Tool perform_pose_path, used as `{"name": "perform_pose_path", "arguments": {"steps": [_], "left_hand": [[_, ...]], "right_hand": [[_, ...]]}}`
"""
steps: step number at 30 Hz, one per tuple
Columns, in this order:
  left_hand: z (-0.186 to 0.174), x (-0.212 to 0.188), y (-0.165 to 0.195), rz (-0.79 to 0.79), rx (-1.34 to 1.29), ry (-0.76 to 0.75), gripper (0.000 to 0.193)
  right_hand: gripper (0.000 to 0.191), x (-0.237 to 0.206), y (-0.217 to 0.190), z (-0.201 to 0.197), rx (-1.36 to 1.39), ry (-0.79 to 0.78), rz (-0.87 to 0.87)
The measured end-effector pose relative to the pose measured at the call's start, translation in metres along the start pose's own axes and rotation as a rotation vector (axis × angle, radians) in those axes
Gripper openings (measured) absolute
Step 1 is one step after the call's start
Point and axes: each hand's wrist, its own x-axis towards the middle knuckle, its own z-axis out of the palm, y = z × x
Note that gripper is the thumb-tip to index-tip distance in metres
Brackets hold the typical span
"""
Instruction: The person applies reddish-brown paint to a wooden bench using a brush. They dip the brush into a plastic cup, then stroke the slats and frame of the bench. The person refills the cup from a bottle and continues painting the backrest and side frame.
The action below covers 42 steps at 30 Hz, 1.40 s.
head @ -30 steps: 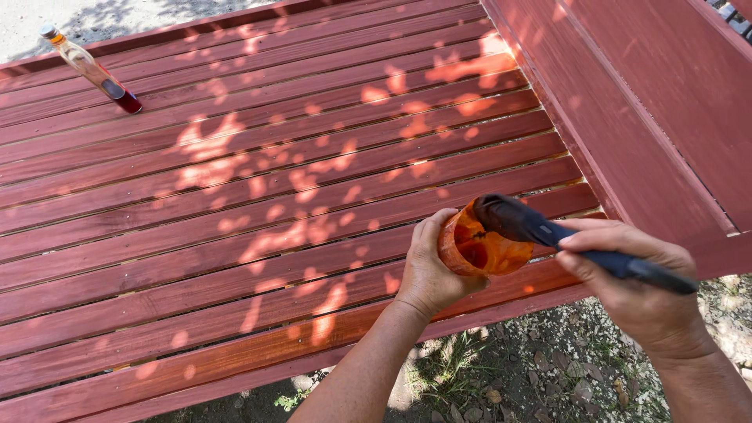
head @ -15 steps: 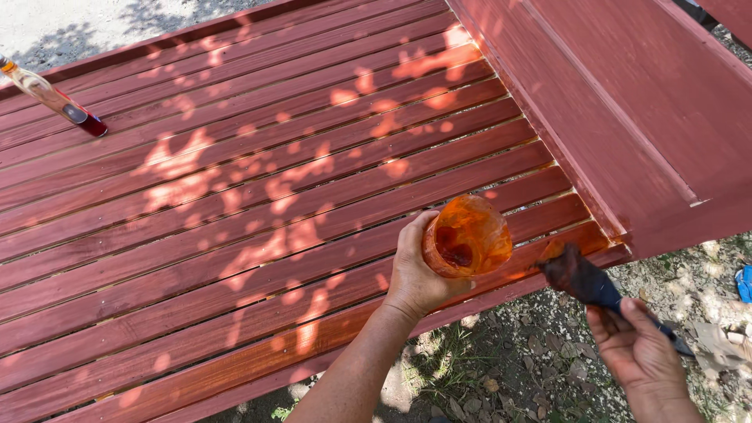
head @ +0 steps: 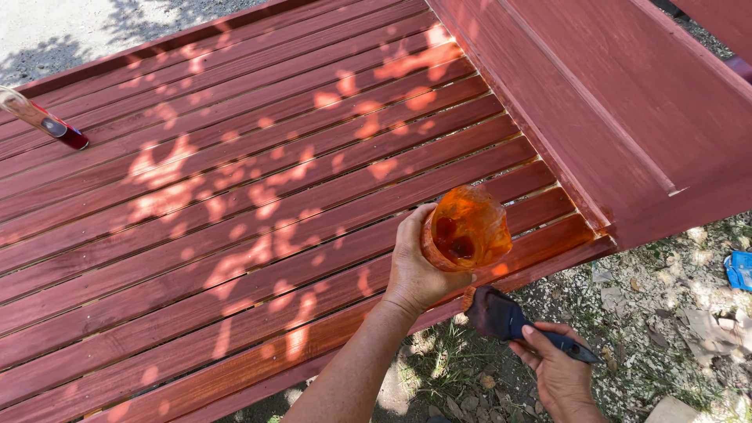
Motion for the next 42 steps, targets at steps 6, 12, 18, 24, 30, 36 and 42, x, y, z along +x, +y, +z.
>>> {"name": "perform_pose_path", "arguments": {"steps": [6,12,18,24,30,36,42], "left_hand": [[0.003,0.002,-0.001,-0.021,0.005,-0.026,0.112],[0.009,0.003,-0.01,-0.001,0.002,-0.023,0.109],[0.021,0.01,-0.014,-0.014,-0.037,-0.039,0.111],[0.022,0.015,-0.017,-0.014,-0.041,-0.023,0.113],[0.005,0.012,-0.006,-0.021,-0.038,-0.008,0.112],[-0.035,0.001,0.007,-0.07,-0.087,-0.092,0.111],[-0.094,-0.022,0.008,0.032,-0.04,-0.074,0.111]], "right_hand": [[0.015,0.047,-0.057,-0.028,-0.18,0.165,-0.156],[0.015,0.112,-0.112,-0.054,-0.349,0.228,-0.38],[0.013,0.127,-0.129,-0.069,-0.886,0.193,-0.887],[0.015,0.135,-0.134,-0.079,-0.612,0.204,-0.645],[0.024,0.115,-0.126,-0.054,-0.302,0.177,-0.3],[0.017,0.037,-0.06,-0.003,-0.289,0.158,-0.196],[0.02,-0.038,0.011,0.052,-0.235,0.103,-0.163]]}}
